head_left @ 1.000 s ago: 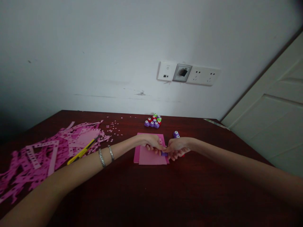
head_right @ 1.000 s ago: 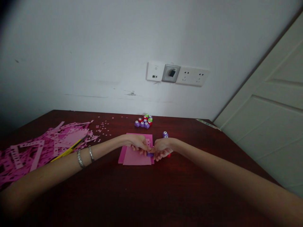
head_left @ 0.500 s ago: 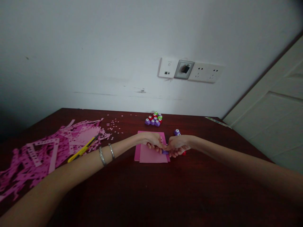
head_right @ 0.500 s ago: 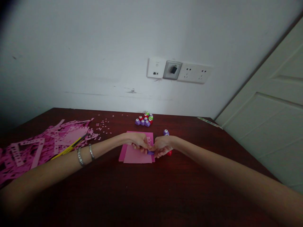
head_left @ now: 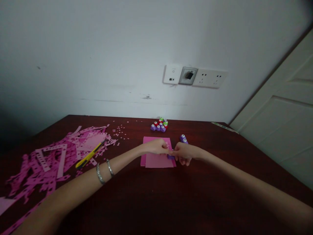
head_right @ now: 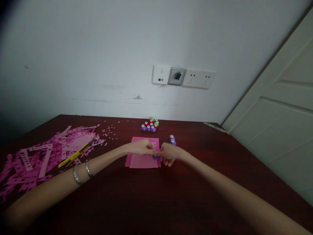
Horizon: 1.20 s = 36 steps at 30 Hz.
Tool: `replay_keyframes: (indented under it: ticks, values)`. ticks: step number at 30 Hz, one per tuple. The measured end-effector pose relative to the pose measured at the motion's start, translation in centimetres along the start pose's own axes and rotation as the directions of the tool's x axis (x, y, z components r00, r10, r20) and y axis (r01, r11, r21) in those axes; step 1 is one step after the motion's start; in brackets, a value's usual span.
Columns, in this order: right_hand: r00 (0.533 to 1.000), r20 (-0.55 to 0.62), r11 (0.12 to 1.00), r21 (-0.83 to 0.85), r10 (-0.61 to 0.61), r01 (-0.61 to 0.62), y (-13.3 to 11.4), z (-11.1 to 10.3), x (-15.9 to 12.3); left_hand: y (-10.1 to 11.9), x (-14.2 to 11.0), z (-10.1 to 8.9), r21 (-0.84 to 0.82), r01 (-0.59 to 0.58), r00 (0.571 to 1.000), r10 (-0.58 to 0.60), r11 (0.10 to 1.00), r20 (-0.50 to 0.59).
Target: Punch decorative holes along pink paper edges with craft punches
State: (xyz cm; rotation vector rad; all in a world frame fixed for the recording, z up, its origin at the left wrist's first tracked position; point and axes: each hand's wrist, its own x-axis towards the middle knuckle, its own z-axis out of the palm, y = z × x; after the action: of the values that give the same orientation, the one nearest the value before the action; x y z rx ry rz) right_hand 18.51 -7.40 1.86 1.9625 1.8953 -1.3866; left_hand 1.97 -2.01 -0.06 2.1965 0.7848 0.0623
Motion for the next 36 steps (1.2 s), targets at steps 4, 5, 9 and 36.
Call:
replay_keyframes:
  ticks: [4,5,9,36]
  values:
    - [0.974,-0.205,0.994,-0.062,-0.099,0.088,0.4,0.8,-0.6,0.1,-1.8,-0.8,0.09,-0.054,0.987,0.067,0.994,-0.146]
    - [0.959,-0.251,0.991,-0.066,-0.131,0.118,0.4,0.8,-1.0,-0.1,-2.1,-1.1,0.116,-0.067,0.984,0.085,0.991,-0.157]
    - [0.87,-0.388,0.953,-0.128,-0.302,0.274,0.5,-0.1,-2.4,-1.4,-2.8,-1.4,0.251,-0.083,0.973,0.133,0.964,-0.187]
    - [0.812,-0.321,0.85,-0.386,-0.488,0.358,2.8,-0.5,-4.0,-2.7,-3.0,-0.4,0.289,-0.037,0.996,0.06,0.957,-0.07]
